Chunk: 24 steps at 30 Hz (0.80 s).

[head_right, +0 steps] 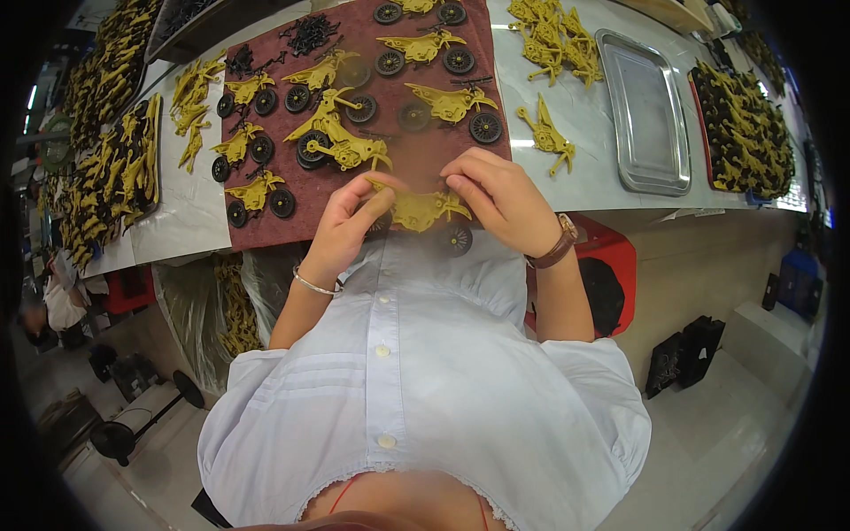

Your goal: The person assembles toy motorcycles by hand, fitting wheels onto motorcycle frame pieces and joining the body panels and handlebars together.

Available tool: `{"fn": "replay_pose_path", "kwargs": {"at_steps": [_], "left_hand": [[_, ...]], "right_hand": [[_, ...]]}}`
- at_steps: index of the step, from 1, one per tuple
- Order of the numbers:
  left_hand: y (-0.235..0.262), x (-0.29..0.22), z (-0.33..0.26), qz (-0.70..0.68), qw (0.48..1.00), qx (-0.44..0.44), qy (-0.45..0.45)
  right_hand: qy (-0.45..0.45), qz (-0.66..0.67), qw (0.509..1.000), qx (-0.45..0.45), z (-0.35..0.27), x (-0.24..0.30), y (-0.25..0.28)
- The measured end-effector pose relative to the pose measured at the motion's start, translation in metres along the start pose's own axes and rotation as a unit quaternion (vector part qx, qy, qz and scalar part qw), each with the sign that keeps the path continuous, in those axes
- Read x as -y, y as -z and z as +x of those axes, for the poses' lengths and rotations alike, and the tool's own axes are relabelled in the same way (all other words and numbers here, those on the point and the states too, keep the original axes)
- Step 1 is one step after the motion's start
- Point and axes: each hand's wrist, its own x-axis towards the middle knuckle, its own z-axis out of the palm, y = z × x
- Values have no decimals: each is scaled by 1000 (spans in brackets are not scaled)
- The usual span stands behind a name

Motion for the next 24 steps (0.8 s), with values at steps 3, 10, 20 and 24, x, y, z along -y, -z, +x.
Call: {"fn": "replay_pose_path", "kwargs": {"at_steps": [3,10,20,24], "left_hand": [[1,2,0,20,1000,16,-13],[-2,4,-1,49,998,32,-12],[-6,3,0,11,1000,18,-3],[-6,4,1,13,1000,10,-13]], "right_hand": [[9,-18,999,26,0,2,4],[-4,-28,996,90,-1,8,15],[11,-59,997,53,-3,6,8],[-18,-18,999,32,-4,5,7]]}}
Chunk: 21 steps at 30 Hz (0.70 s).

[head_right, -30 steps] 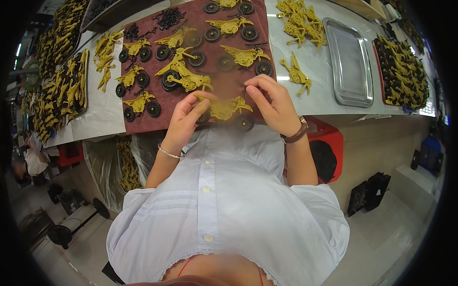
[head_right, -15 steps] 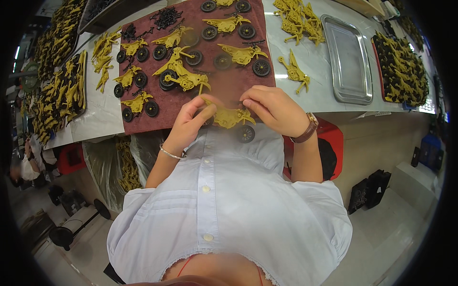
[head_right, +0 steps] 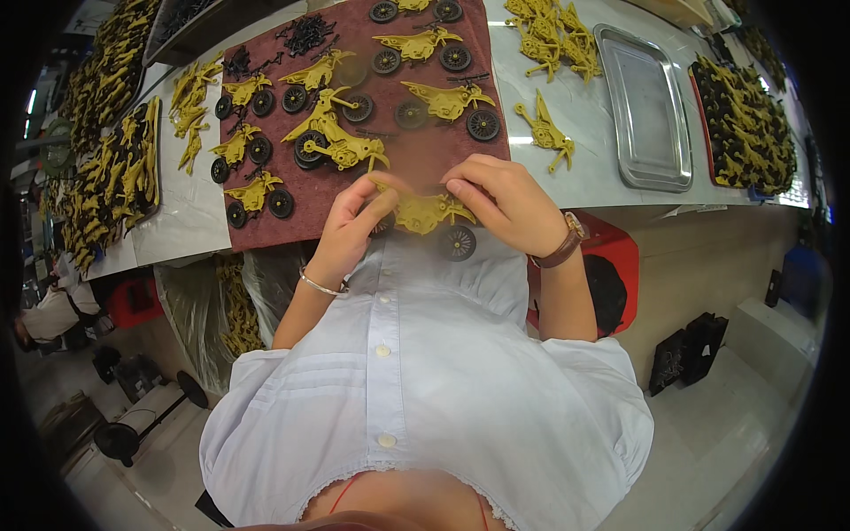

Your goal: The person assembles toy motorcycles by hand, fitting wheels onto motorcycle frame pieces and joining the body panels and handlebars together.

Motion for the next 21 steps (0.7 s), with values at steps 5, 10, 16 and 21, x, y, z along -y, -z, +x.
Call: {"fn": "replay_pose_path", "kwargs": {"at_steps": [5,10,16,21], "left_hand": [[-1,-2,0,3,1000,1,-5],[-2,-1,-1,-13,1000,-2,-16],[-3,0,1,-18,1000,-17,-8],[0,2,4,-24,999,-24,-4]], "right_hand": [[-76,70,994,18,-3,1,2],[-112,284,952,-15,-7,-3,-5],[-118,307,943,-49,-7,-1,-8],[-76,298,937,-165,-8,-28,2]]}}
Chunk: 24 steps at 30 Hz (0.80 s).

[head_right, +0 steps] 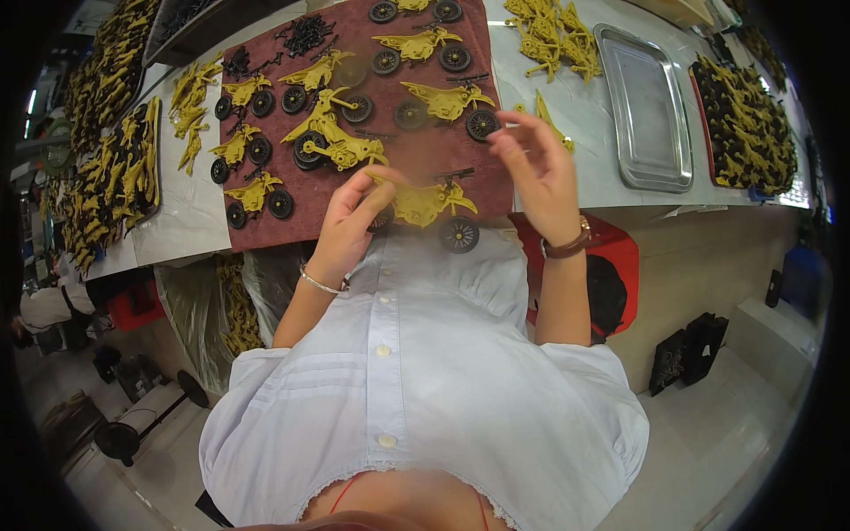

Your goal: The person assembles toy motorcycles by hand, fitting wheels onto motorcycle frame pieces and joining the body panels and handlebars together.

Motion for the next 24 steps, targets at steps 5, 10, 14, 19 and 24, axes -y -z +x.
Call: {"fn": "replay_pose_path", "kwargs": {"at_steps": [5,10,14,19,24], "left_hand": [[-1,-2,0,-82,996,-9,32],[0,-4,3,-148,987,-7,56],[-2,-3,3,-160,985,-14,60],[-3,-1,5,-165,984,-16,63],[-7,-2,6,-172,982,-33,66]], "right_hand": [[153,-592,747,-261,-3,-32,54],[112,-499,823,-245,-13,-34,67],[54,-434,861,-261,-16,-34,71],[167,-333,898,-235,-16,-9,21],[268,-366,888,-71,-18,16,-46]]}}
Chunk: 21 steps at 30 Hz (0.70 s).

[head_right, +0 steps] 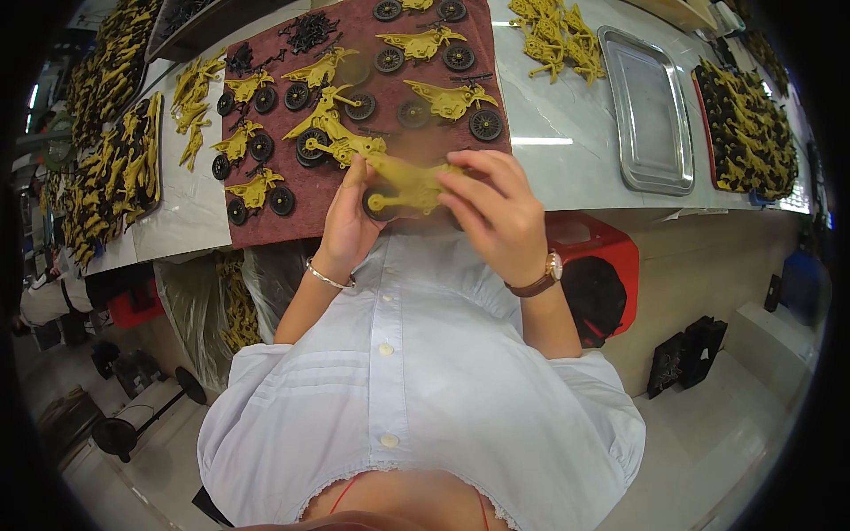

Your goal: The person assembles toy motorcycles by hand, fitting wheels onto motorcycle frame pieces and joining the body panels and handlebars together.

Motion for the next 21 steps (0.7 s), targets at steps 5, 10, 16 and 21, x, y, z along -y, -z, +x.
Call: {"fn": "replay_pose_path", "kwargs": {"at_steps": [5,10,16,21], "left_hand": [[-6,-4,-4,-16,999,-43,9],[-2,-2,-4,-27,1000,-2,3],[1,4,-3,78,997,-10,-27],[0,1,-5,137,989,-4,-57]], "right_hand": [[2,15,999,30,-1,3,-3],[28,-2,998,51,-2,1,-4],[23,-10,998,50,-5,2,-5],[17,-8,999,47,-10,0,-6]]}}
